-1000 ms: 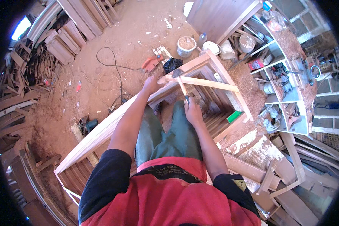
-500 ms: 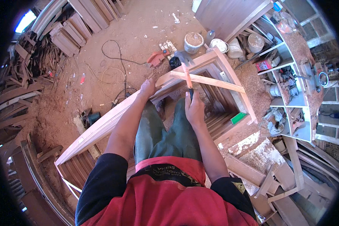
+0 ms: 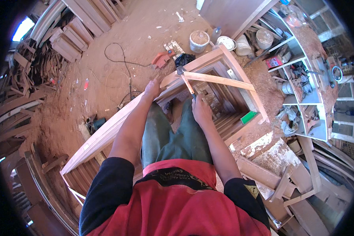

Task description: The person assembles a wooden structure, hammering components together, trimming excess material with a circular saw, and refining the joints using a chisel and mallet.

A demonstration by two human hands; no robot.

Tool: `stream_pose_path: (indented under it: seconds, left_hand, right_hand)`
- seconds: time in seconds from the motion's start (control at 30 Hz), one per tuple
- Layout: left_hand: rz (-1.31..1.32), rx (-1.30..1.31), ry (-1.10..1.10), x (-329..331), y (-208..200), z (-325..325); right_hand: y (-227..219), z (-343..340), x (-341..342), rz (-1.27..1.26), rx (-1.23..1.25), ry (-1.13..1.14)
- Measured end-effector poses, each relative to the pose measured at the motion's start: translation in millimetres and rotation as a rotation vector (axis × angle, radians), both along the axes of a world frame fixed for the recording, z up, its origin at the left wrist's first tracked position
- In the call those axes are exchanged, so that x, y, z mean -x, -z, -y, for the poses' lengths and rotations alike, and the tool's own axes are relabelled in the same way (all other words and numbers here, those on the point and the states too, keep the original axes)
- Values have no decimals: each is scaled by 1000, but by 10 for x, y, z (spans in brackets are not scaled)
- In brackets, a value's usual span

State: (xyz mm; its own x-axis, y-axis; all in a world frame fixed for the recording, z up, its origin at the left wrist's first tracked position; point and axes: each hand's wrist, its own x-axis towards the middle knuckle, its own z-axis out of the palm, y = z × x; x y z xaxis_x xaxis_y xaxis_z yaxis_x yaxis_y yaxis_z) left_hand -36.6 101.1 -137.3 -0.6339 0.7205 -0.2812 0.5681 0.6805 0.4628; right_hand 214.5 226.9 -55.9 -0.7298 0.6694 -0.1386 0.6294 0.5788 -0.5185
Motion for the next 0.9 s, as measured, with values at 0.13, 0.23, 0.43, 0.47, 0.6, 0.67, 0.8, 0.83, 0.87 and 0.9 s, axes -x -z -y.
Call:
stream_pose_path:
  seconds: [0.13,0.23,0.43,0.47,0.6,0.67,0.8,0.83,0.87,0.9]
  left_hand:
    - [-78,112,-48,231,194,76]
    - [15,12,15,-117,152,-66]
    - [-18,-56,29,-142,-10,28]
    - [-221,-113,67,-288,-26,63]
    - [-379,-359,160,-1083,-497,-387]
    - [-254,-437,298,-1431,-604,-556]
    - [15,-493,506,-2012,-459,-1069]
    - [73,-445,546,-2095,-386,-1172]
    - [134,-401,590,-2181,-315,-1305]
    - [202,-401,586,-2289,-191,-1437]
  right_hand:
    - [15,-66,-189,-135,195,133]
    - [26,-260,-820,-228,325,416]
    - [270,-625,-1737,-208,-72,681]
    - [369,-702,-1845,-207,-150,725]
    - [643,-1046,-2042,-303,-280,885]
    - [796,-1048,-1974,-377,-288,914]
    - [1055,-1043,-1935,-557,-330,1092]
    - [1072,-1010,-1906,-550,-348,1096]
    - [1073,-1005,-1908,-540,-371,1103]
    - [1067,-978,-1950,-516,-402,1117]
